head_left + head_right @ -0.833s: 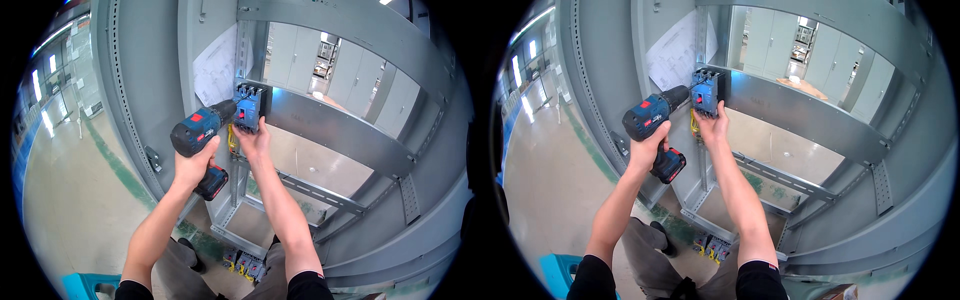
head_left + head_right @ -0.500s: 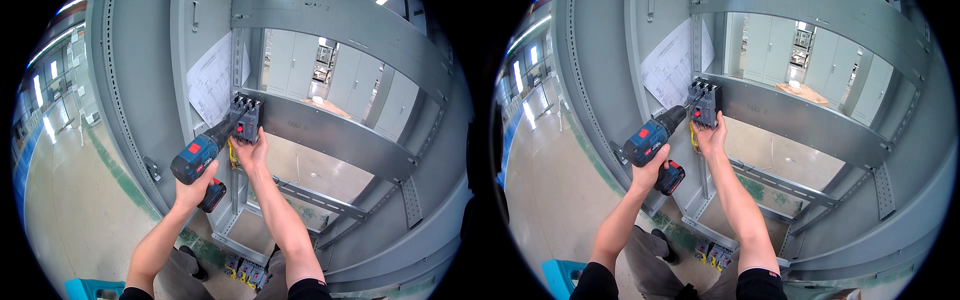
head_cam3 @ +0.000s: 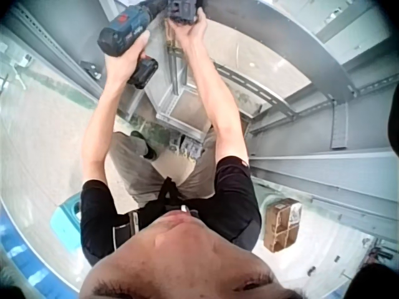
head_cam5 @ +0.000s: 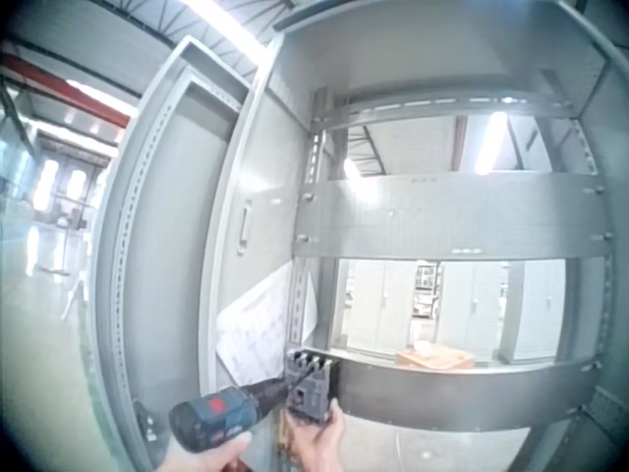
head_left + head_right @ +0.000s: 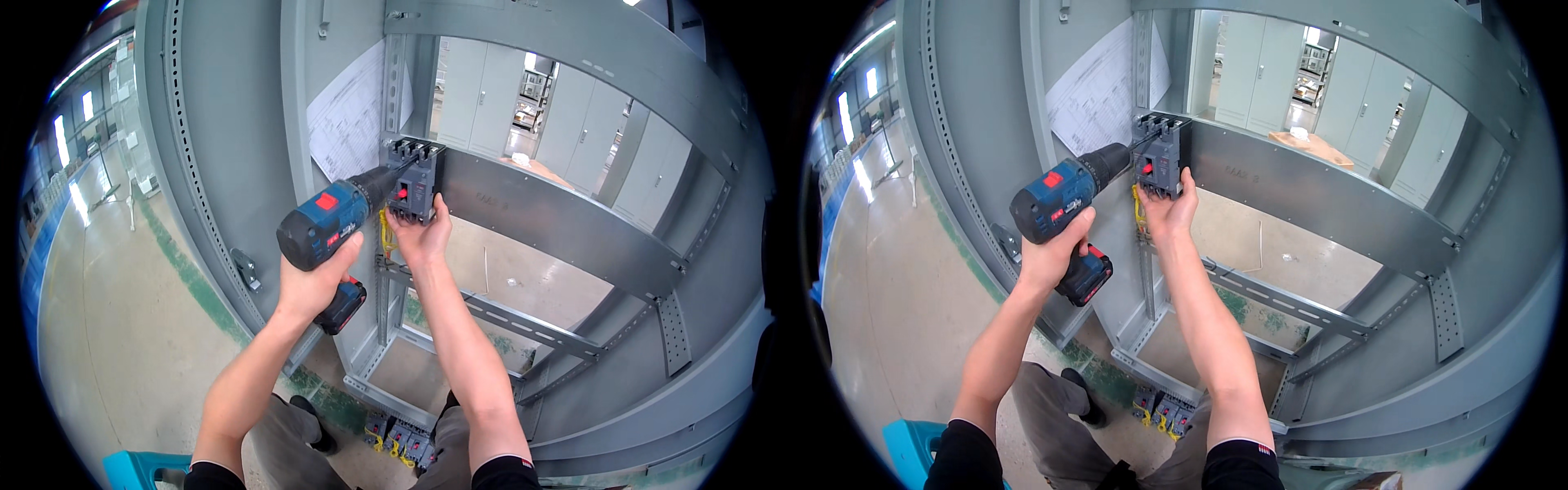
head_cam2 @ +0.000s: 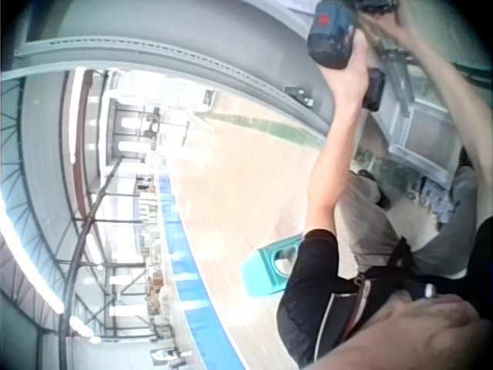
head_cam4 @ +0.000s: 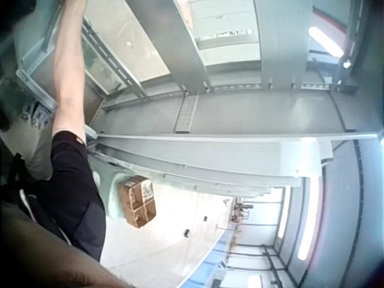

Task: The person installs multiple circuit breakers into an open electrical cabinet using a cordless drill. They pick up each breaker, align it on the DIN rail, and secure it with screws. The person also briefly consults a paper document and moves a stool to adjust their working position.

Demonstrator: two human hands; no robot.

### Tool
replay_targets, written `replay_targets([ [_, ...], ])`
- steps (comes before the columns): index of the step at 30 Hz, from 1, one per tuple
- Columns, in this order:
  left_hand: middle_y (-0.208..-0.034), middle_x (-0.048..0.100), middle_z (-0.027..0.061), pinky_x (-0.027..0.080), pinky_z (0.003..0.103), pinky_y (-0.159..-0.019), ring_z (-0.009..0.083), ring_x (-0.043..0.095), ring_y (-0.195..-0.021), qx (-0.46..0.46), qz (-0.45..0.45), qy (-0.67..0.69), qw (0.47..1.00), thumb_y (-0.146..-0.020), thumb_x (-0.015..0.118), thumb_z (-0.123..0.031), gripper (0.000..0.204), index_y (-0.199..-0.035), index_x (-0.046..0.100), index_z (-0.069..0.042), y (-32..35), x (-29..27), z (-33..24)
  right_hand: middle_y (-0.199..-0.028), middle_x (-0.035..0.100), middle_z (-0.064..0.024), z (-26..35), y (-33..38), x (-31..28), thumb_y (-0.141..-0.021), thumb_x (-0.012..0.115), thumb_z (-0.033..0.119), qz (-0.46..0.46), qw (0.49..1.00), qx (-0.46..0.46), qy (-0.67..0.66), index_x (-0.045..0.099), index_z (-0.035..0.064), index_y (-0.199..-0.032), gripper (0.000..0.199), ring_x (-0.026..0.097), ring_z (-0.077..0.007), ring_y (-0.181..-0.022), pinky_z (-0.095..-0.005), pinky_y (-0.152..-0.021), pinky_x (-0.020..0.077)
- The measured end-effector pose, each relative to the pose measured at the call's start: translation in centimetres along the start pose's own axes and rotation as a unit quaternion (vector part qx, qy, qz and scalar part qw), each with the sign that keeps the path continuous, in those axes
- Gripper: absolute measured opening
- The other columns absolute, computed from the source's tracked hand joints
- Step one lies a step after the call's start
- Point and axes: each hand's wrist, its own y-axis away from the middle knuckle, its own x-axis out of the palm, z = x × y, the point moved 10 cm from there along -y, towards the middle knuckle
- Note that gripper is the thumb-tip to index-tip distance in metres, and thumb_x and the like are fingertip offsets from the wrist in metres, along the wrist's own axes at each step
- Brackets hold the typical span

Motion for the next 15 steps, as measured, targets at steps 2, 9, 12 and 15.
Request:
replay_targets([
  [2,-0.068,0.057,-0.0019,0.044,0.024,-0.050,0.0065,0.053,-0.053,-0.007,-0.007,-0.003,1.000,-0.086,0.071,-0.015,0.015,-0.090,0.061,-0.005,0.0,0.1,-0.8,-0.135,0.044,-0.0179,-0.5,0.1,0.2,-0.093,0.051,0.042,0.012,0.999,0.028,-0.032,0.048,0.0052,-0.129,0.052,0.041,-0.0331,-0.127,-0.0544,-0.112,0.0271],
  [9,-0.064,0.056,-0.0018,0.042,0.025,-0.049,0.0072,0.052,-0.051,-0.013,-0.012,-0.015,1.000,-0.087,0.071,-0.015,0.014,-0.088,0.060,-0.005,0.0,0.0,-0.6,-0.137,0.044,-0.0157,-0.3,-0.3,-0.2,-0.092,0.054,0.043,-0.007,1.000,0.017,-0.005,0.045,0.0066,-0.133,0.055,0.042,-0.0309,-0.126,-0.0529,-0.110,0.0298],
  [12,-0.064,0.056,-0.0018,0.042,0.024,-0.049,0.0071,0.051,-0.051,-0.028,-0.007,-0.004,1.000,-0.087,0.070,-0.015,0.014,-0.089,0.060,-0.005,-0.1,-0.2,-0.8,-0.135,0.045,-0.0151,-0.5,-0.5,-0.5,-0.092,0.054,0.043,-0.011,1.000,0.025,-0.013,0.047,0.0069,-0.131,0.054,0.042,-0.0301,-0.125,-0.0534,-0.110,0.0300],
  [15,-0.064,0.056,-0.0017,0.043,0.024,-0.050,0.0070,0.051,-0.051,-0.009,-0.013,-0.017,1.000,-0.088,0.070,-0.014,0.014,-0.089,0.060,-0.005,0.0,-0.1,-0.6,-0.134,0.046,-0.0143,-0.2,-0.8,-1.1,-0.092,0.055,0.044,-0.005,1.000,0.021,-0.002,0.048,0.0074,-0.130,0.053,0.043,-0.0295,-0.125,-0.0537,-0.109,0.0302],
])
